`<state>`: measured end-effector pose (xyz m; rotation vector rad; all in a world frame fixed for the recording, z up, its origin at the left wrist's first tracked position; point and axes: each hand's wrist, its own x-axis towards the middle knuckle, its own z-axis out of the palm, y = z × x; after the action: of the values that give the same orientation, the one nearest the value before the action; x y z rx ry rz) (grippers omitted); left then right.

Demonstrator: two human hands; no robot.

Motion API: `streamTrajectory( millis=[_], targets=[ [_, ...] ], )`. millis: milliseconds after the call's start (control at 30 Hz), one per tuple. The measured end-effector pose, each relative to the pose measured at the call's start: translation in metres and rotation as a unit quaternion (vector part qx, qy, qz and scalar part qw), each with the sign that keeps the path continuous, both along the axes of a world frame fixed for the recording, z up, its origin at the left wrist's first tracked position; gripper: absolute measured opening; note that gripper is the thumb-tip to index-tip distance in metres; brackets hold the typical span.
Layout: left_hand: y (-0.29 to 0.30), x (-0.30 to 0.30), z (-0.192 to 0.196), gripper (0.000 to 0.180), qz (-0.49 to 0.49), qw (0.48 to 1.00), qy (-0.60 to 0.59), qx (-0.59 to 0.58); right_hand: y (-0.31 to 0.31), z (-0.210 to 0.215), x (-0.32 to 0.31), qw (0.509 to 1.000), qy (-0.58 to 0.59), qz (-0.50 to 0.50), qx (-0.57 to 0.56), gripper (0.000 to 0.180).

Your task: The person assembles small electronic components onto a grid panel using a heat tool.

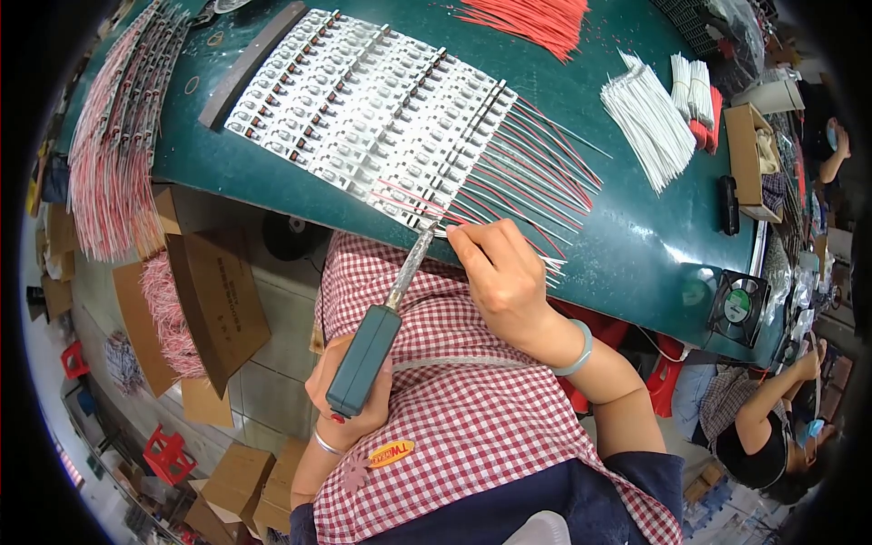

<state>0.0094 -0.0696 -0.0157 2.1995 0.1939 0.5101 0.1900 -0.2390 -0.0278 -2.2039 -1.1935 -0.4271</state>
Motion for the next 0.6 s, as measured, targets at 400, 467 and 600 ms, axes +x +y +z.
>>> streamTrajectory(
  millis=[400,467,600],
  targets=[
    [0.001,-0.025,-0.014,0.02,0.033,0.999,0.033,-0.026,0.0,0.0,0.0,1.0,-0.011,0.004,-0.01,0.035],
    [0.002,-0.025,-0.014,0.022,0.035,0.999,0.017,-0.01,0.0,0.0,0.0,1.0,-0.013,0.003,-0.009,0.035],
    [0.003,-0.03,-0.019,0.023,0.038,0.999,0.03,-0.021,0.0,-0.002,0.0,1.0,-0.013,-0.002,-0.007,0.035]
  ],
)
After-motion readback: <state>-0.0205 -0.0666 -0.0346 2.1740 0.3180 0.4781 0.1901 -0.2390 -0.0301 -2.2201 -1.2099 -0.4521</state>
